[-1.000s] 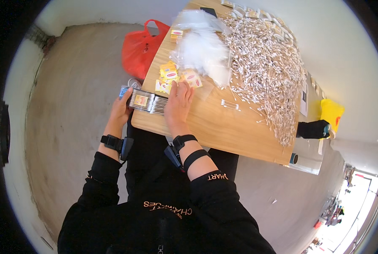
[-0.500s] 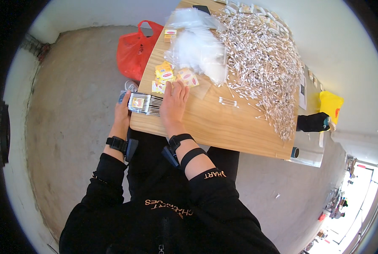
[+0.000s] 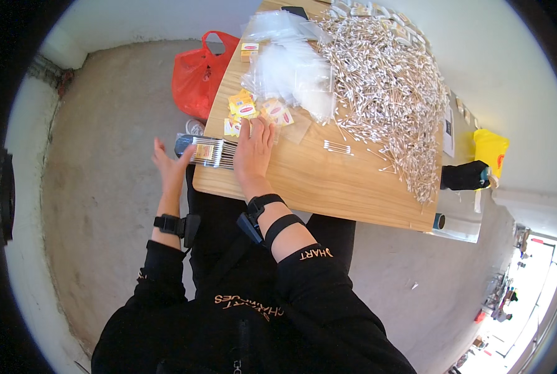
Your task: Sorting a large pile of cotton swabs on a wooden table and placing them neatly into a small rectangular plastic container.
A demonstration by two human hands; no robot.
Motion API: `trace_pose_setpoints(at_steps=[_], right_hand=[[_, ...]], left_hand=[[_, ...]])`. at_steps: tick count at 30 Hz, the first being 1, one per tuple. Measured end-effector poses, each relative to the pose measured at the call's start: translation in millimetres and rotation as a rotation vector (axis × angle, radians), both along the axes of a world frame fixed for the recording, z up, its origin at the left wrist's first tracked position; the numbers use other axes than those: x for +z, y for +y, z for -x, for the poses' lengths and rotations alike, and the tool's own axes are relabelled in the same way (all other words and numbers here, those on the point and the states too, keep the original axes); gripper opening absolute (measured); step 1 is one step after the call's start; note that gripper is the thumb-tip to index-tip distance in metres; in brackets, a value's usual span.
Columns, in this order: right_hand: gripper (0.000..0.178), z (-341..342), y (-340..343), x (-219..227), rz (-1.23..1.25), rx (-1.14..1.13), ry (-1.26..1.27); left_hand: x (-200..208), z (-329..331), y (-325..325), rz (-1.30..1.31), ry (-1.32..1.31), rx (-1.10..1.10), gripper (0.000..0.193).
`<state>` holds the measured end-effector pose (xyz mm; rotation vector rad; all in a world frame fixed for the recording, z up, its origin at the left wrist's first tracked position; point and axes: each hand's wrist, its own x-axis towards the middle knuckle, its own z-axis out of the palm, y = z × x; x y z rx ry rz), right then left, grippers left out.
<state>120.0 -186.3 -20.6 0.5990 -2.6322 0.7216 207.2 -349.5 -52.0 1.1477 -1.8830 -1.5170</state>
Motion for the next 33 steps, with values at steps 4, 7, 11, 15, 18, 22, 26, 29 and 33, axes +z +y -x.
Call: trace_pose_setpoints(at_steps=[4,7,11,15,18,22,26,29,33], right_hand=[[0.036,2.0,5.5,0.9,-0.034,-0.010,0.005],[0.032,-0.1,2.5,2.3,-0.060,-0.003,-0.010],[0.033,-2.1,1.7,3.2,-0.054,0.005,-0.027],[0.035,-1.7,5.1,2.4,-0.049,-0.002,-0.040],[0.037,-3.4,3.6,4.3,-0.042,-0.006,-0.049],[0.038,-1.9,2.9,4.5,-0.007,-0.003,-0.041],[0.035,-0.8,2.7,3.9,-0.058,-0.005,-0.060],[0.034,2.1,5.3,3.8,-0.069,-0.010,-0.068],[0.033,-1.5,-0.6,4.3,-0.064,0.007,-0.064]], left_hand=[[75.0,-5.8,16.0,0.797,-0.032,-0.533,0.086],[84.7,6.1,23.5,0.896,-0.024,-0.800,0.079],[77.6,23.0,25.4,0.911,-0.037,-0.997,0.062],[77.5,32.3,28.2,0.917,-0.068,-1.091,0.055],[74.6,34.6,25.9,0.959,-0.074,-1.093,0.054],[73.1,33.1,26.1,0.941,-0.056,-1.089,0.054],[74.2,25.4,23.5,0.873,0.007,-0.870,0.063],[41.7,25.1,-0.6,0.783,0.057,-0.494,0.070],[14.2,19.0,-28.1,-0.070,0.005,0.013,0.060]])
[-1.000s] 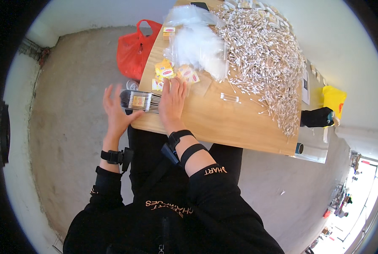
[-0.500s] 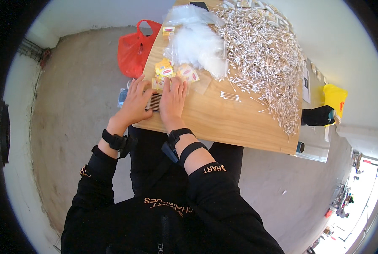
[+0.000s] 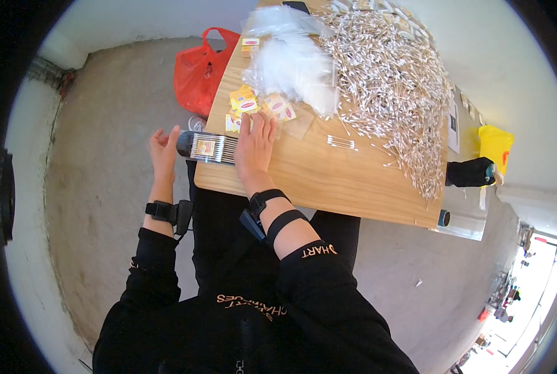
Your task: Sorting a large pile of cotton swabs on a wooden table and placing them neatly into a small rectangular plastic container.
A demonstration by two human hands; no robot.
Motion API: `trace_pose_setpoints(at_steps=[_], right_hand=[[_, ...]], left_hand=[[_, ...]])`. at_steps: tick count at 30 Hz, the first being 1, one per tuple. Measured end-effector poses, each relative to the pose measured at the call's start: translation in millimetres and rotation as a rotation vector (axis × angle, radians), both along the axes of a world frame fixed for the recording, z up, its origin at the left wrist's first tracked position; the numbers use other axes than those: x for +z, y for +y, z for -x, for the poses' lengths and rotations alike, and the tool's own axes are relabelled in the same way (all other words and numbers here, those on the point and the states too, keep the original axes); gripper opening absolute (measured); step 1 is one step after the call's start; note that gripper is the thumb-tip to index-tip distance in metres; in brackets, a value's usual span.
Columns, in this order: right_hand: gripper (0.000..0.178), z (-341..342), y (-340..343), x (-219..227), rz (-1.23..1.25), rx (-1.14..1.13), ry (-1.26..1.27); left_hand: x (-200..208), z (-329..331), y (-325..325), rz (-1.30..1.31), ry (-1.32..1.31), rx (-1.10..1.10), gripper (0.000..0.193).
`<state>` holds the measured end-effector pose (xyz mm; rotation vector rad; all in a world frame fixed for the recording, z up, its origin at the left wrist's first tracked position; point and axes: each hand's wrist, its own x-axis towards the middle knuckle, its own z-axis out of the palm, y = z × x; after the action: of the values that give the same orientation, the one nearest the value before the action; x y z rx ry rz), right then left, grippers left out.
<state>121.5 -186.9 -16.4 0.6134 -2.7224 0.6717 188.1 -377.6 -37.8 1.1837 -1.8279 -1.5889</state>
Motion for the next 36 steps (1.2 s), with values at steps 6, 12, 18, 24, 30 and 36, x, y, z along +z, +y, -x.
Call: trace_pose_setpoints(at_steps=[6,12,18,24,30,36], right_hand=[[0.035,2.2,-0.3,-3.4,-0.010,-0.005,0.022],[0.036,0.2,-11.9,-1.5,0.005,0.030,0.020],[0.037,-0.7,-22.1,0.9,0.023,0.074,0.024],[0.037,-1.5,-23.8,0.6,0.104,0.093,-0.008],[0.034,-31.5,-9.4,-2.0,1.022,-0.052,-0.392],[0.045,-43.0,-35.3,3.5,0.862,-0.026,-0.432]], left_hand=[[-10.4,6.0,18.8,-0.766,0.300,-0.171,0.034],[-7.3,8.0,26.2,-0.724,0.292,-0.067,0.032],[-7.7,8.7,29.1,-0.639,0.334,-0.011,0.030],[-6.0,9.6,32.9,-0.582,0.313,-0.012,0.026],[-1.8,9.7,33.3,-0.548,0.315,-0.039,0.023],[0.2,6.7,31.1,-0.520,0.303,-0.043,0.022]])
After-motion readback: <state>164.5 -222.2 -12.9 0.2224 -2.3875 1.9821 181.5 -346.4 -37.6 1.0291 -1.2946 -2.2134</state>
